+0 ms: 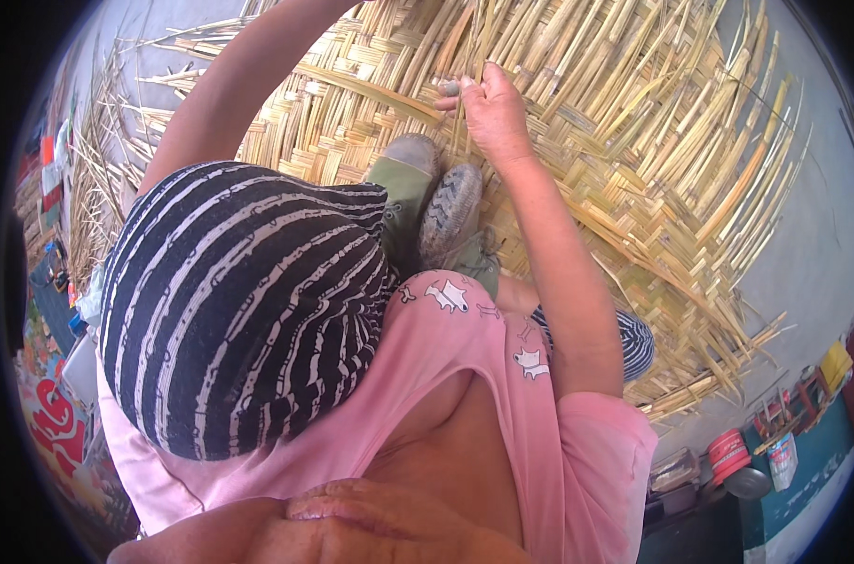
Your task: The person sits on the floor and weaves a large mat using dried palm leaves. They interlace the leaves by hand, periodically adjusting the mat and adding new strands to continue the pattern.
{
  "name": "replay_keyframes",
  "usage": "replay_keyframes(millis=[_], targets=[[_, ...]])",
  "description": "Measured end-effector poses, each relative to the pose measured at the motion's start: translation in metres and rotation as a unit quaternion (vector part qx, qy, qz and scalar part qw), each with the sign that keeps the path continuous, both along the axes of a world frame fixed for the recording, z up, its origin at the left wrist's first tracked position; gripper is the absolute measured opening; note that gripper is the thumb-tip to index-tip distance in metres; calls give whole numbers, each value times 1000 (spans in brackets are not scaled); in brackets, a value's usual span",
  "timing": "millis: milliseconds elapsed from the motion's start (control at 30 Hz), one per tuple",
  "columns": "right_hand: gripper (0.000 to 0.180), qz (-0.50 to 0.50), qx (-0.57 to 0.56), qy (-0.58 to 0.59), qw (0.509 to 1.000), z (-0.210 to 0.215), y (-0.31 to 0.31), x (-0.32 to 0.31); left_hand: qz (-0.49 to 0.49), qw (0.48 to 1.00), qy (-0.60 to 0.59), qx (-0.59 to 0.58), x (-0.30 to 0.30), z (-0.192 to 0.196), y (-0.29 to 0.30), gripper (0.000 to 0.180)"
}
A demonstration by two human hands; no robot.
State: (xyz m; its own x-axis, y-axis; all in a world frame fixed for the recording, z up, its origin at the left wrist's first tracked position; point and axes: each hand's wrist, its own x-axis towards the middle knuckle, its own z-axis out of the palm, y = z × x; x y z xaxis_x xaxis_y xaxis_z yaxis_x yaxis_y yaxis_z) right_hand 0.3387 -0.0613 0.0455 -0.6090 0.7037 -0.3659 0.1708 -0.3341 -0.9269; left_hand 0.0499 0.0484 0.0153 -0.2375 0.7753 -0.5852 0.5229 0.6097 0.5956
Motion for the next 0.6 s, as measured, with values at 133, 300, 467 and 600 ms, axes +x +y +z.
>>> replay_keyframes(millis=[133,300,467,600], targets=[[11,-27,-8,-20,999,3,0,6,42,997,25,61,6,9,1,37],[14,-68,-20,-20,997,6,5,3,63,994,-36,80,-13,3,-7,33],[17,-66,-15,-30,997,1,16,-9,44,990,34,133,-19,-6,-8,33],[17,-60,3,-36,998,-3,28,-23,98,980,-67,160,-24,-12,-19,28]])
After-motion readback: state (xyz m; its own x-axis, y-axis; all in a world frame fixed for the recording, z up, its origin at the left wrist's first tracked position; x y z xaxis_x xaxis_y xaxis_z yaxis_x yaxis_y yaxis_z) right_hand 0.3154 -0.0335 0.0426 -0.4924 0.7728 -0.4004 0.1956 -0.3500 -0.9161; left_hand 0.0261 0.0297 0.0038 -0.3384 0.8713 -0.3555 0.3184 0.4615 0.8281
